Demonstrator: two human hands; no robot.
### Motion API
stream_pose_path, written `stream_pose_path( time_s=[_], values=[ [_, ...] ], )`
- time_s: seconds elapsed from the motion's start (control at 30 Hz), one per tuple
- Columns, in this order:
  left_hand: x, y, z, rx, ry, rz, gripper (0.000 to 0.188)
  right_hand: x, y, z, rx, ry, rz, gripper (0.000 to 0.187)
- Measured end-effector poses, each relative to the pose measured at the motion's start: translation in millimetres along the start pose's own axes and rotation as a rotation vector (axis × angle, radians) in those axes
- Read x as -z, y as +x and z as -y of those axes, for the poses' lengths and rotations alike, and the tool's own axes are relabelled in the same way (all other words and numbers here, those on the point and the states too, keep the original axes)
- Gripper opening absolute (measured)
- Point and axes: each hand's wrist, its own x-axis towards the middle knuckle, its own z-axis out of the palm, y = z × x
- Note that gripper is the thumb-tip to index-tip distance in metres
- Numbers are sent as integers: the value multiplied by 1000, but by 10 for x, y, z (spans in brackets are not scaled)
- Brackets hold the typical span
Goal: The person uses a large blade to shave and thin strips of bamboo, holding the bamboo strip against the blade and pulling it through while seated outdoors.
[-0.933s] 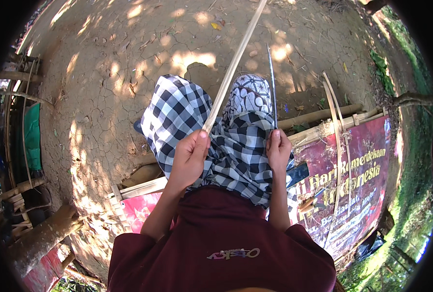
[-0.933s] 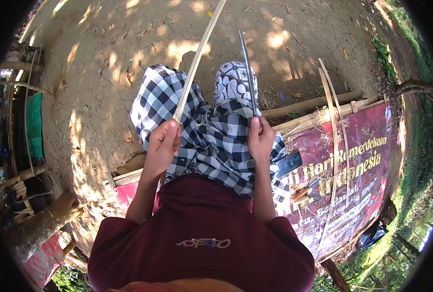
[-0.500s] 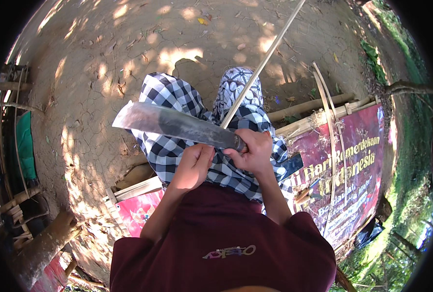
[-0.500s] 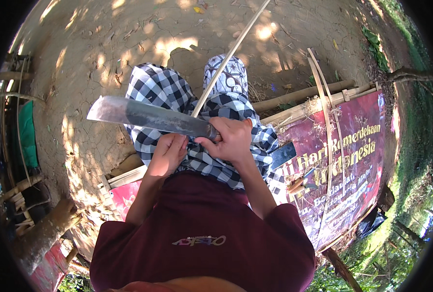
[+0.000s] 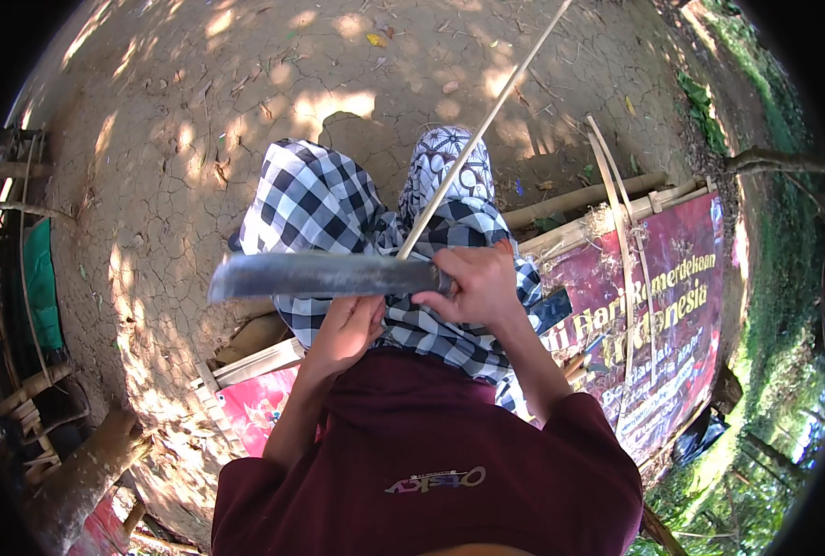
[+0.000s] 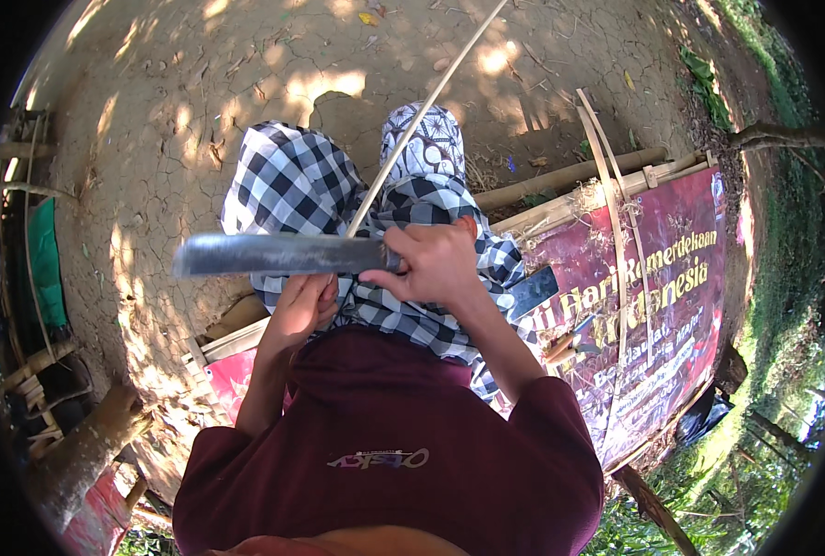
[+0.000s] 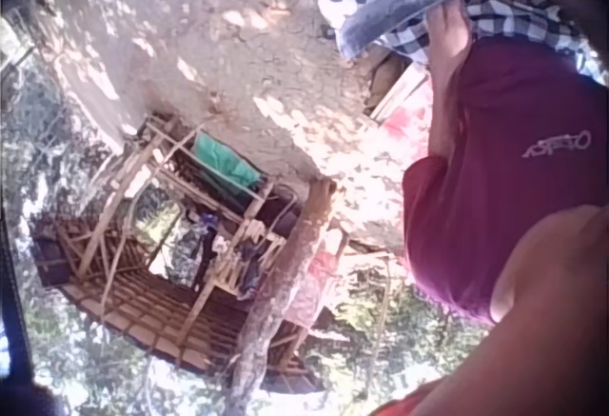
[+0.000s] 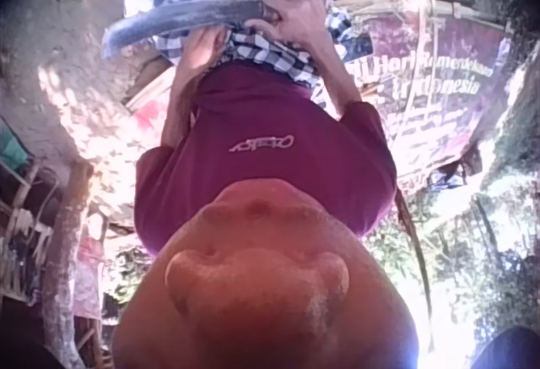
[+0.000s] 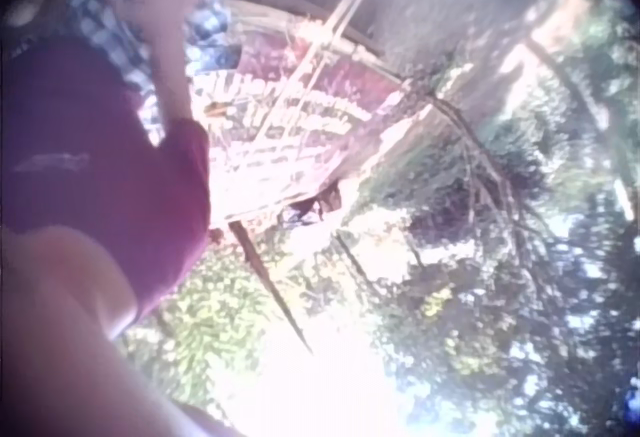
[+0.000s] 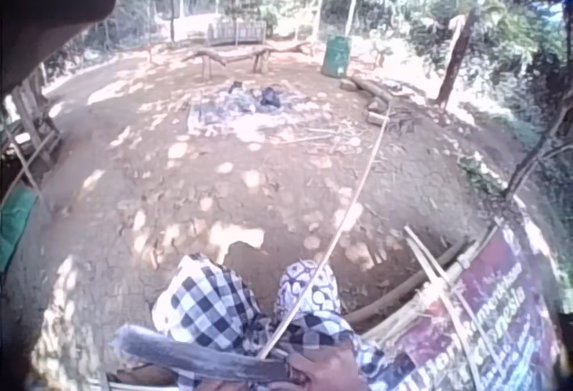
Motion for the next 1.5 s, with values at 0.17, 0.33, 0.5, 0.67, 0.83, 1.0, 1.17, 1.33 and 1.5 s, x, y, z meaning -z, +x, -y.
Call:
stream_pose_path(
  time_s=[0.17, 0.33, 0.5, 0.67, 0.83, 1.0, 1.17, 1.33, 1.5],
  values=[
    [147, -72, -109, 228, -168, 154, 43, 69, 90, -272, -104, -49, -88, 50],
    [255, -138, -84, 307, -289, 286, 49, 160, 109, -373, -531, 205, -82, 47],
    [140, -15, 5, 241, -235, 244, 42, -4, -3, 23, -88, 70, 39, 47],
    [71, 13, -13, 57, 2, 106, 34, -24, 35, -16, 29, -6, -22, 52],
    [50, 33, -163, 105, -18, 174, 38, 48, 90, -65, 23, -120, -106, 52],
    [246, -214, -84, 239, -118, 216, 43, 324, 207, -704, -747, -30, -214, 47],
    [179, -174, 33, 188, -40, 209, 45, 369, 56, -710, -650, 67, -196, 37],
    [24, 44, 71, -136, 263, 85, 40, 35, 20, -167, -233, 51, -42, 40],
    [94, -80, 40, -244, 571, -58, 39, 100, 119, -455, -289, 24, -25, 45]
  ],
)
